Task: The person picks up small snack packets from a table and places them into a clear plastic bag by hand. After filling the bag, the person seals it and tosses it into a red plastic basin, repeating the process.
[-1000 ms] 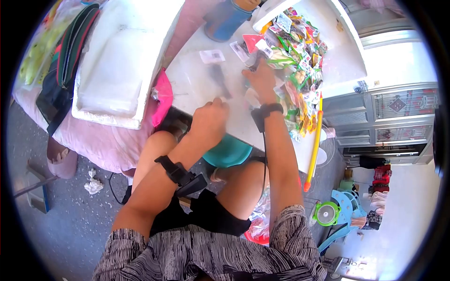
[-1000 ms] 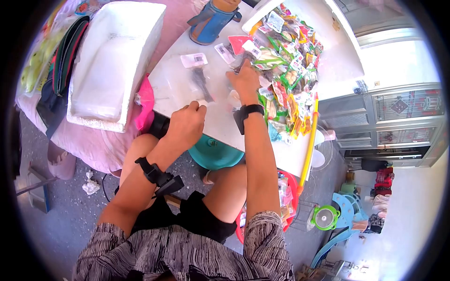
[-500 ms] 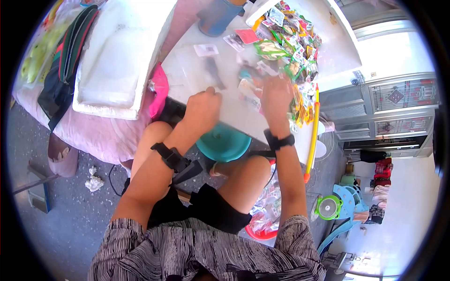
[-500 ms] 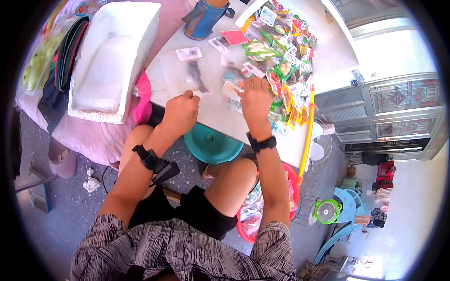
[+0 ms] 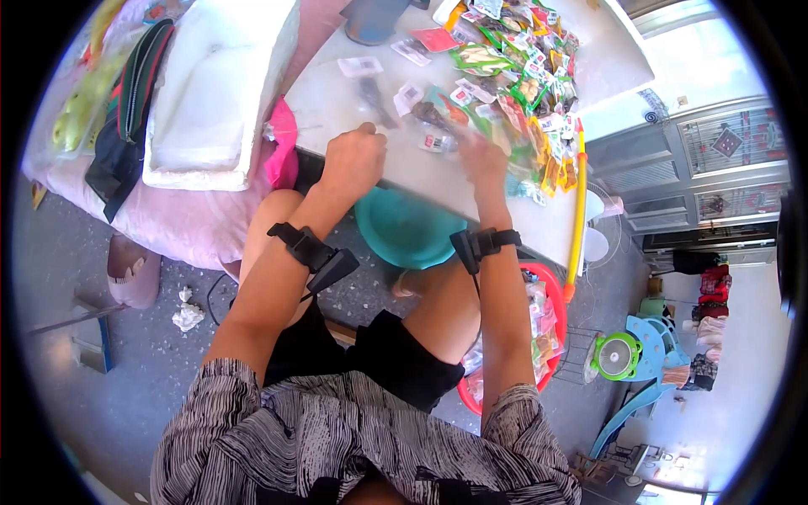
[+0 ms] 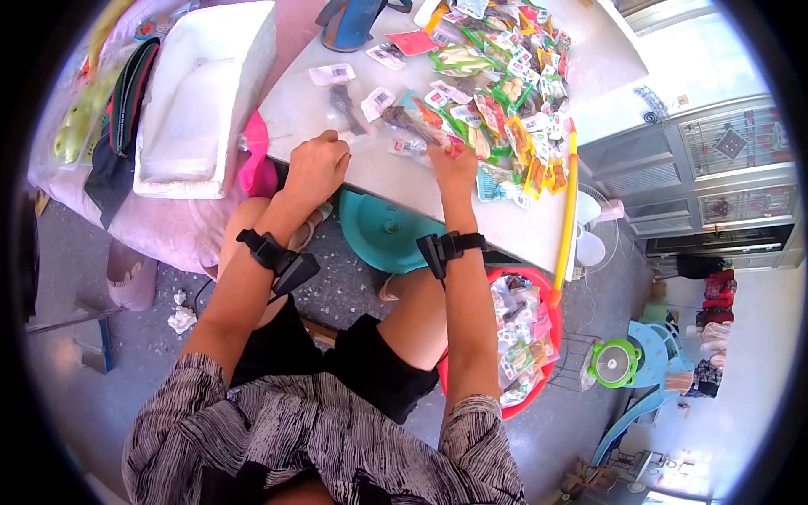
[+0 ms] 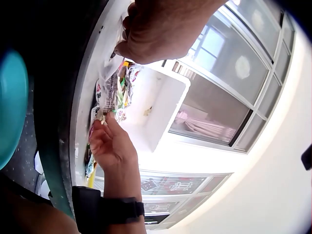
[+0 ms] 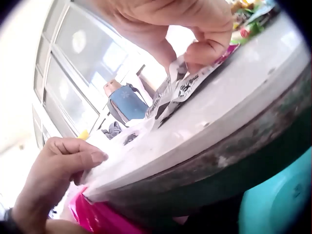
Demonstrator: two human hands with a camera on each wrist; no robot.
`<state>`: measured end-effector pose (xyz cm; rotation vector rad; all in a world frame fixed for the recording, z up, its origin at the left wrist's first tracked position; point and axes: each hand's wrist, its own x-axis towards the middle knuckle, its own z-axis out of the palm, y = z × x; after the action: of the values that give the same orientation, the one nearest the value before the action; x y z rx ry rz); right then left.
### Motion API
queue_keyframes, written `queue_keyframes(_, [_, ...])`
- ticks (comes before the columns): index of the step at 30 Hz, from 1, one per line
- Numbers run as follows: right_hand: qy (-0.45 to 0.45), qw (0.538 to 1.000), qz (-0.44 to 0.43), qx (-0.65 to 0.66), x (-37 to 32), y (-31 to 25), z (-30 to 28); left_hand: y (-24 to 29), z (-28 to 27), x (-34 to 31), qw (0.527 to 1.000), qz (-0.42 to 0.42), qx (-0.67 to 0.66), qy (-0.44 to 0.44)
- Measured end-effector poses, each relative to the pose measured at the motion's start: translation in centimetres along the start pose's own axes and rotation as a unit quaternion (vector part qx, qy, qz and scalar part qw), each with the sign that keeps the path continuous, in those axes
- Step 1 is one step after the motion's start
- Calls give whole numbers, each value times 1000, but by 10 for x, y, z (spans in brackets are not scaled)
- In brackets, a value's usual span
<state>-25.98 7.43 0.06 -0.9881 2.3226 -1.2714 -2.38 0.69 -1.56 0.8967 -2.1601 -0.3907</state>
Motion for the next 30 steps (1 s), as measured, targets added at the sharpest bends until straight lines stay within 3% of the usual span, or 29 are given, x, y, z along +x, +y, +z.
queue_keyframes(1, [-19, 997, 50, 61, 2, 3, 0, -1, 1, -1, 1000, 0, 2, -3])
queue_keyframes(3, [-116, 974, 30, 195, 0, 13, -10, -1, 1, 0, 1000, 0, 7, -9])
queue_keyframes(5, [-152, 944, 28, 292, -3, 22, -23, 0, 2, -1, 1000, -1, 14, -16])
queue_keyframes(8, [-118, 918, 63, 373, -21, 22, -40, 2, 2, 0, 1000, -6, 21, -10])
queue_keyframes(10, [-92, 906, 97, 401, -60, -9, -69, 3, 2, 1, 1000, 1, 16, -2])
queue_keyframes(14, [-81, 919, 111, 369, -98, -17, -88, 6, 3, 2, 1000, 12, -3, 20])
queue_keyframes(28, [-112, 871, 85, 470, -106, -11, -14, 14, -1, 2, 998, 39, -12, 57])
queue_keyframes(30, [-114, 883, 86, 446, -103, -11, 2, 15, 0, 1, 998, 35, -21, 55])
